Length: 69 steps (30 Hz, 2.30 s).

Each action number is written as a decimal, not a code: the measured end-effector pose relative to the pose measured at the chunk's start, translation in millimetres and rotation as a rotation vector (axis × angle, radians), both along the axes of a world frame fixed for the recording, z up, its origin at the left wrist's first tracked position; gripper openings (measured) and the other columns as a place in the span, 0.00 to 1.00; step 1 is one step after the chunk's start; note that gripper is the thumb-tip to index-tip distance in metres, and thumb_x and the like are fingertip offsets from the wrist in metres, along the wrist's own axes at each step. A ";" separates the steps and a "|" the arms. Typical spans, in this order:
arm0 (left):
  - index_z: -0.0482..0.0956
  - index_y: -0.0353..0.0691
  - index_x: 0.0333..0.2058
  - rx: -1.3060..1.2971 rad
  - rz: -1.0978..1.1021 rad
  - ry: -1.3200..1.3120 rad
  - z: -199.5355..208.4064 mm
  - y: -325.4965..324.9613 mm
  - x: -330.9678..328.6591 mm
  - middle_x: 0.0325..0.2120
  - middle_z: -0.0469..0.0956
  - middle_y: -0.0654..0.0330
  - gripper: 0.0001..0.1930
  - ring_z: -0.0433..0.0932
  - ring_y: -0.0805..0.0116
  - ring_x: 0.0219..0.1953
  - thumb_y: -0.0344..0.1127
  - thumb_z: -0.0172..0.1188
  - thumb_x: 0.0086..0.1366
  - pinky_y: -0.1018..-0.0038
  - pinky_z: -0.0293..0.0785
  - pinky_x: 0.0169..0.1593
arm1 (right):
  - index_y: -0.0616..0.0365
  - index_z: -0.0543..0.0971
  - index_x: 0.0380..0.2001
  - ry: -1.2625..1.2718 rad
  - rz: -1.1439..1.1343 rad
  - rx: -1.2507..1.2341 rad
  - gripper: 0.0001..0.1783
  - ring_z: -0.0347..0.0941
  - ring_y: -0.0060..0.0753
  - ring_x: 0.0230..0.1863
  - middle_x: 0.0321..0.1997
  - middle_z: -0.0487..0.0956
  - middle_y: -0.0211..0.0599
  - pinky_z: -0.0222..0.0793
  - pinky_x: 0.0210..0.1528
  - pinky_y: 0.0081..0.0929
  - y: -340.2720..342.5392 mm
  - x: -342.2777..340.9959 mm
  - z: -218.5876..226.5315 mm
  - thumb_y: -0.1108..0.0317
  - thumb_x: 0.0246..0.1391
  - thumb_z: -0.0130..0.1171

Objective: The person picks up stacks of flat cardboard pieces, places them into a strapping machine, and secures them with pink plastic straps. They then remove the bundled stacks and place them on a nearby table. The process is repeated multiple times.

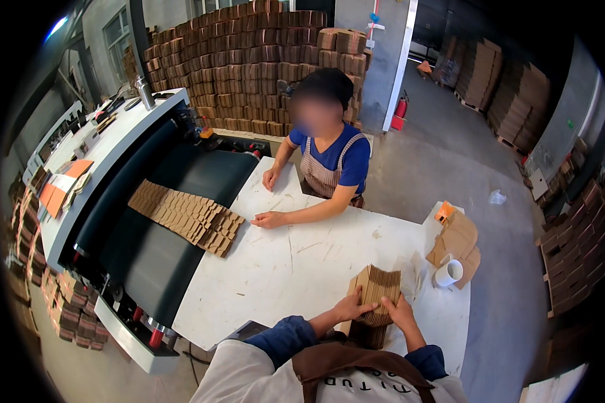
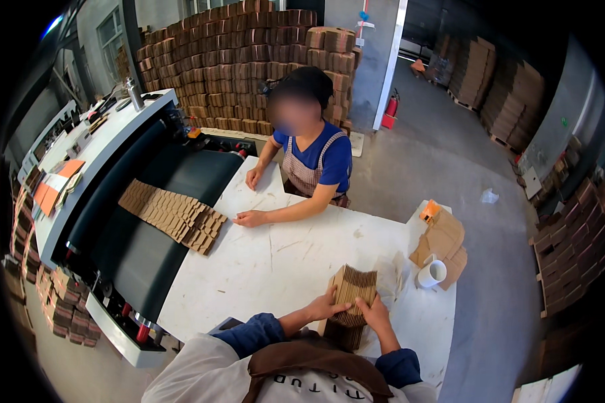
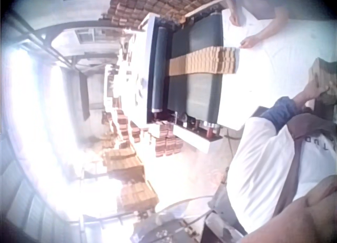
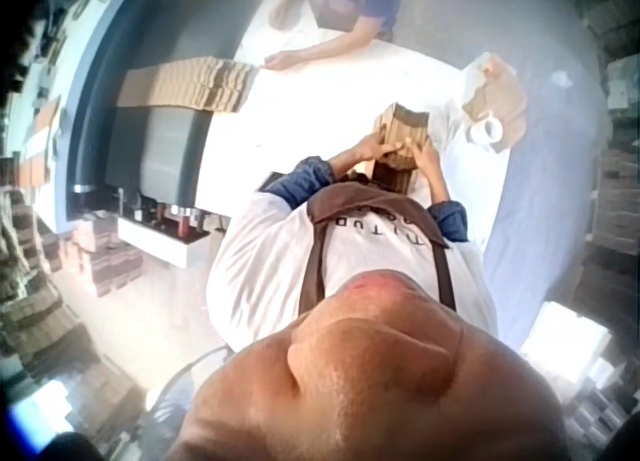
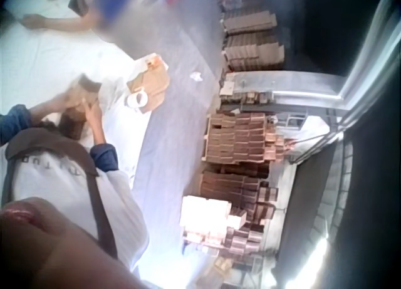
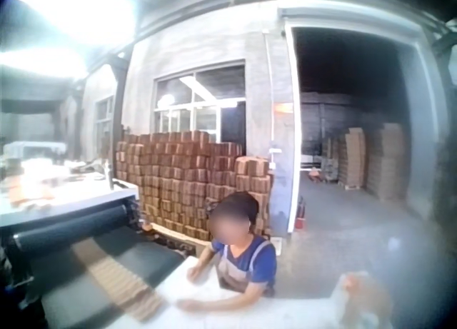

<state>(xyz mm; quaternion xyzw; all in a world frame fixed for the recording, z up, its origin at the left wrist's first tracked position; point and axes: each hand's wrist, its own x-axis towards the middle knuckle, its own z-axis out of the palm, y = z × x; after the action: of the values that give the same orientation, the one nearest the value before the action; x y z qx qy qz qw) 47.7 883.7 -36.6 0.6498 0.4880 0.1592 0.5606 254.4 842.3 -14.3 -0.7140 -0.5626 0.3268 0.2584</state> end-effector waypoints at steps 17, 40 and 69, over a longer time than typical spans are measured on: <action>0.42 0.30 0.66 -0.031 0.003 0.006 2.1 0.2 -1.3 0.49 0.71 0.31 0.59 0.71 0.42 0.54 0.70 0.58 0.51 0.63 0.67 0.57 | 0.57 0.65 0.58 0.006 -0.011 0.000 0.38 0.73 0.57 0.51 0.48 0.78 0.54 0.67 0.53 0.43 -1.5 -3.0 4.3 0.43 0.51 0.58; 0.44 0.28 0.65 -0.026 0.010 -0.004 17.6 -3.7 -1.7 0.52 0.69 0.32 0.59 0.69 0.43 0.57 0.68 0.60 0.51 0.64 0.64 0.59 | 0.61 0.67 0.56 0.093 -0.038 -0.011 0.35 0.74 0.51 0.52 0.49 0.78 0.51 0.67 0.53 0.37 -1.0 -2.5 7.3 0.47 0.53 0.59; 0.44 0.25 0.64 0.008 0.017 0.034 16.2 -2.6 -0.2 0.46 0.73 0.31 0.60 0.73 0.42 0.52 0.70 0.59 0.50 0.62 0.68 0.55 | 0.67 0.67 0.55 0.109 0.001 -0.028 0.32 0.73 0.45 0.52 0.50 0.77 0.52 0.66 0.54 0.33 0.6 -4.9 18.5 0.52 0.57 0.57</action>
<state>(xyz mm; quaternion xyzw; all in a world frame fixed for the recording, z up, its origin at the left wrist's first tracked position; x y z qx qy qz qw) 47.5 881.1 -20.3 0.6504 0.5022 0.1549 0.5485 249.4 842.9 4.1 -0.6985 -0.5433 0.3732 0.2786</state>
